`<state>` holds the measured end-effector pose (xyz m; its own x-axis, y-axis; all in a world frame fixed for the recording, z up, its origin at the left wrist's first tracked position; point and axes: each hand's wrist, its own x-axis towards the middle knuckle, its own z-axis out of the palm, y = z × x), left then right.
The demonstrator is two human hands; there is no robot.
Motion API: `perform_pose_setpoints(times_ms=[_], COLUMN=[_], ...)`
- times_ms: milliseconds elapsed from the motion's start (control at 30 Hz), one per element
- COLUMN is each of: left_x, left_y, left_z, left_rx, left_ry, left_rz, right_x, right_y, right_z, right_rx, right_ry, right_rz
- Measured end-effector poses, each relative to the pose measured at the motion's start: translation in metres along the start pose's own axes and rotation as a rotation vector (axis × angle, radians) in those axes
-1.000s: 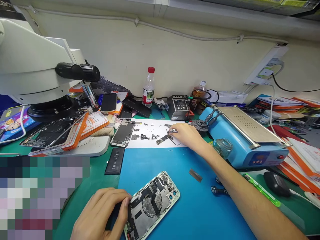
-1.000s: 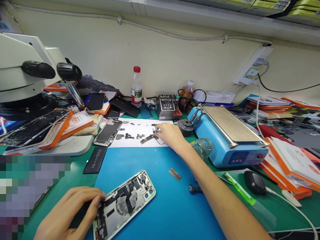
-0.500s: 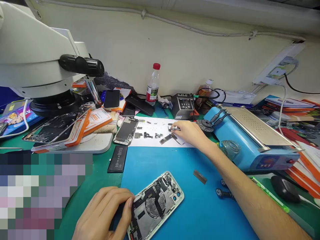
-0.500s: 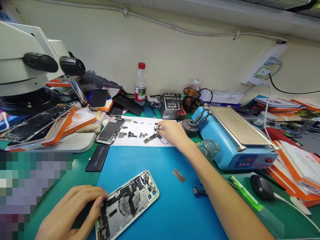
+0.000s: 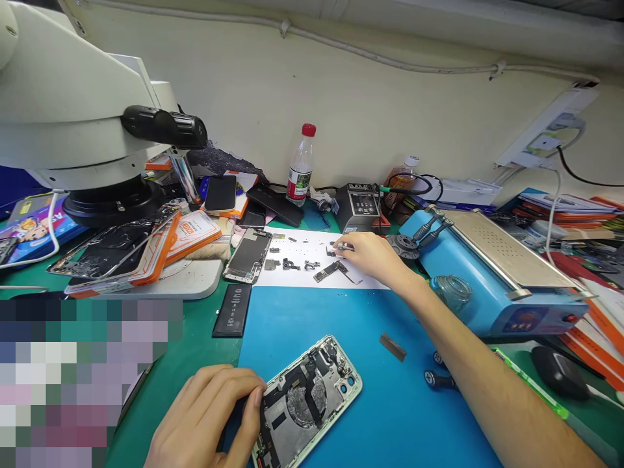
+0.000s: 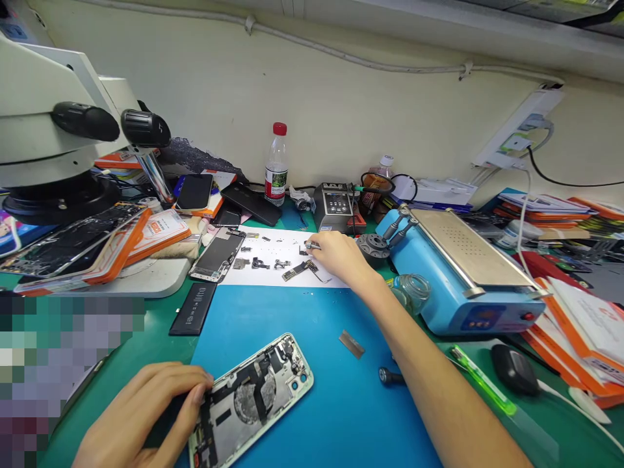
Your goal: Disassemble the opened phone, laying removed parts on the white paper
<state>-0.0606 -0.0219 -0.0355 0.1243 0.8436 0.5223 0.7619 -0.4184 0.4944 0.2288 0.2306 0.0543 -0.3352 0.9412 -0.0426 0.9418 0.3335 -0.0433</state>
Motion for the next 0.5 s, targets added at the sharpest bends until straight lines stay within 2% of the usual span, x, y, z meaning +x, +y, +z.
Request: perform_pose_setpoints(times_ms=[167,267,500], left_x=[-0.001,-0.001,-0.001], left_y=[-0.003,-0.002,-0.006], left_z=[-0.002,-0.001,0.0], left_rx=[0.02,0.032,0.045], left_ry=[-0.014,-0.007,-0.012], left_rz=[0.06,-0.004,0.028], right_x=[-0.016,-0.025,-0.026], right_y=[0.013,0.017,0.012], right_z=[-0.003,0.0,0.005], right_rx=[0.093,0.16,0.251], right_ry=[0.033,0.009,-0.037], right_rz=[-0.07,-0.156,-0.236])
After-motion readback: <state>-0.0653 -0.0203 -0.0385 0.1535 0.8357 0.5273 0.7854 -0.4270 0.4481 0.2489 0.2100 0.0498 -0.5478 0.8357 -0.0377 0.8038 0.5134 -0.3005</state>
